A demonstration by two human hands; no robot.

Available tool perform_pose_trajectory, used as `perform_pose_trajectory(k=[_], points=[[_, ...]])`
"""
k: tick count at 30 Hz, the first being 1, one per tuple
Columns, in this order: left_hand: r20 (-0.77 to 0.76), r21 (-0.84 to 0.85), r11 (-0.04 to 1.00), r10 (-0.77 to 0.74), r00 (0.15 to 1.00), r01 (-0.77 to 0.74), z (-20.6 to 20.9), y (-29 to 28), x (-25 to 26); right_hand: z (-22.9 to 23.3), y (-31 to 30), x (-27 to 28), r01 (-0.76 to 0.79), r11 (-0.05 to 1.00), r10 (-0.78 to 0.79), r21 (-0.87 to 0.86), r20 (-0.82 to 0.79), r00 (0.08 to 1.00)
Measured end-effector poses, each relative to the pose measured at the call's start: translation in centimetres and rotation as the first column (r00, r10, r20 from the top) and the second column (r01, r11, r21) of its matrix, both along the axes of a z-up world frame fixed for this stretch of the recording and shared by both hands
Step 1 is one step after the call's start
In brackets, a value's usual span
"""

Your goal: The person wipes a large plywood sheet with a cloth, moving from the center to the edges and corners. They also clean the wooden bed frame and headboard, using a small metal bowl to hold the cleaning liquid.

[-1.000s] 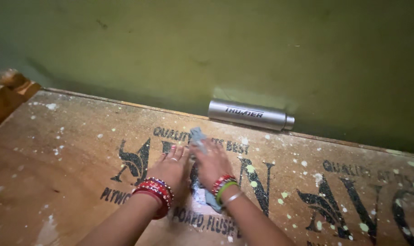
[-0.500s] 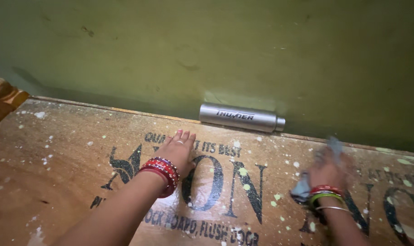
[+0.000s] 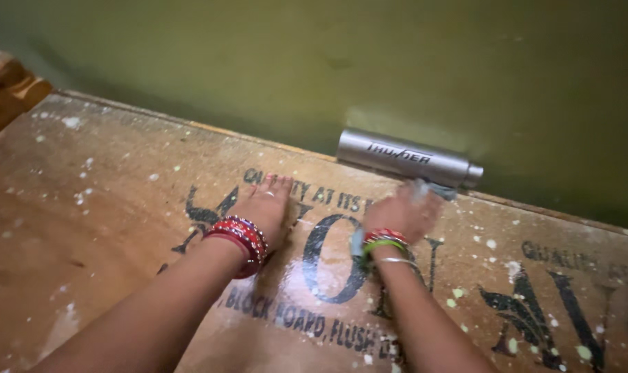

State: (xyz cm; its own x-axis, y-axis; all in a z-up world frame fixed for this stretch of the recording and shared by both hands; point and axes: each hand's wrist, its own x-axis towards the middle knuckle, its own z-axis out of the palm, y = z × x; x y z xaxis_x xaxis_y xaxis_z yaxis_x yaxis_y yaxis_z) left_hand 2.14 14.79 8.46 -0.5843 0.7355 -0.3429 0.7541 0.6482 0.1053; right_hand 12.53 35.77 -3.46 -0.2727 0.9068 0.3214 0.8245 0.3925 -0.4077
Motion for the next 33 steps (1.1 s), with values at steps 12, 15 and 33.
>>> perform_pose_trajectory(k=[12,15,33], points=[[0.003,0.070,0.951,0.303,0.953,-0.302,-4.6,-12.9,-1.7,3.1,-21.9,-5.2,-0.958,0.285,0.950,0.032,0.123,0.286],[-0.082,0.058,0.921,0.389,0.918,-0.385,-5.0,-18.3,-0.3,3.9,-26.0,-1.5,-1.000,0.022,0.991,0.015,0.134,0.024],[-0.143,-0.079,0.752,0.641,0.754,-0.654,-4.0,-37.4,8.3,0.6,-13.7,-1.6,-0.680,0.699,0.712,0.221,-0.126,0.691]])
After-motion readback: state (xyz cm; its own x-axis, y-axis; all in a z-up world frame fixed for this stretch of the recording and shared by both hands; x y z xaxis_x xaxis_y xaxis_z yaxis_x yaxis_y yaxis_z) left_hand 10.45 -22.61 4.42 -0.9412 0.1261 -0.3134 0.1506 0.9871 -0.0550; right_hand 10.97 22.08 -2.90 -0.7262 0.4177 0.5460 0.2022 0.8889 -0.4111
